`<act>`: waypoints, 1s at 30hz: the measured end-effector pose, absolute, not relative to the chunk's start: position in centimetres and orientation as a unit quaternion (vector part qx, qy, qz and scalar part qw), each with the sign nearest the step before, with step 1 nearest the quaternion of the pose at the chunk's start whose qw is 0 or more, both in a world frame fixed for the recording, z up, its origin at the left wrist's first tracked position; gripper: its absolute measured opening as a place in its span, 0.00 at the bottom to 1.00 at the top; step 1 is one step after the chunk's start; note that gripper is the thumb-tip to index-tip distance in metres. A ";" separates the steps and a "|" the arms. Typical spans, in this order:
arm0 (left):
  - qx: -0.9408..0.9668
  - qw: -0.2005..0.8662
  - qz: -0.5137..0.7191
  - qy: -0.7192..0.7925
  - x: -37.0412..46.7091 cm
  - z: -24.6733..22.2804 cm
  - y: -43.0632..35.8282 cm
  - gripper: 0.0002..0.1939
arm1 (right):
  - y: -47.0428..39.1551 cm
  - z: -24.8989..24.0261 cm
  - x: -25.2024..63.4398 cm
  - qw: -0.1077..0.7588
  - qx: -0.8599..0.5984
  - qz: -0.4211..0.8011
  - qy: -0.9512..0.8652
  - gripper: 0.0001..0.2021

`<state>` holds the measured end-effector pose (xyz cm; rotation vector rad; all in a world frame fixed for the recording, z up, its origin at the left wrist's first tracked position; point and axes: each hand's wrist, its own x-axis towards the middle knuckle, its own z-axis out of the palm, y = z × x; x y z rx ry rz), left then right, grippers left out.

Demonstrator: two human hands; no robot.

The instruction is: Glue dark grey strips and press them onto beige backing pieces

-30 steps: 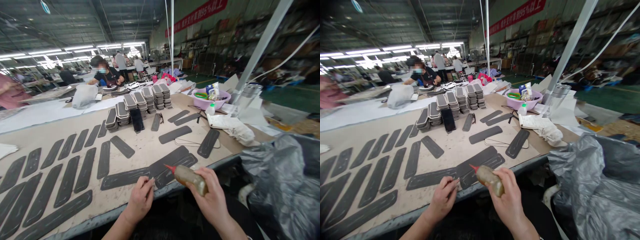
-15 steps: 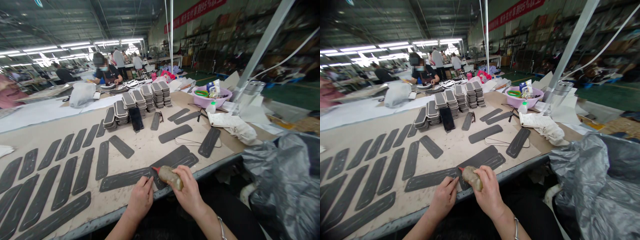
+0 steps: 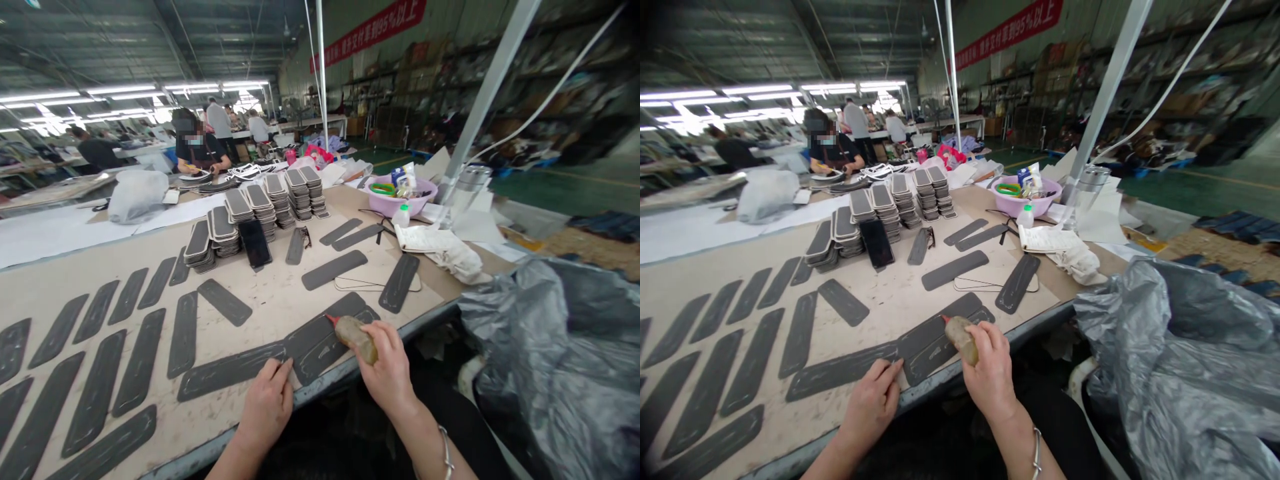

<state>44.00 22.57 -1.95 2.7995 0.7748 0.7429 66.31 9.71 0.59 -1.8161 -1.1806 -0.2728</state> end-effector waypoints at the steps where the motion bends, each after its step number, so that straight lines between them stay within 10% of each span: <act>1: 0.932 0.069 0.247 0.258 44.0 -1.9 22.6 0.18 | 9.6 0.6 66.8 0.457 -0.743 -0.124 -0.473 0.13; 17: 0.928 0.063 0.257 0.264 44.1 -1.7 22.6 0.17 | 9.5 0.8 70.6 0.472 -0.767 -0.216 -0.377 0.14; 30: 0.930 0.074 0.236 0.273 44.2 -1.6 22.2 0.18 | 10.5 0.6 62.6 0.517 -0.652 -0.002 -0.555 0.13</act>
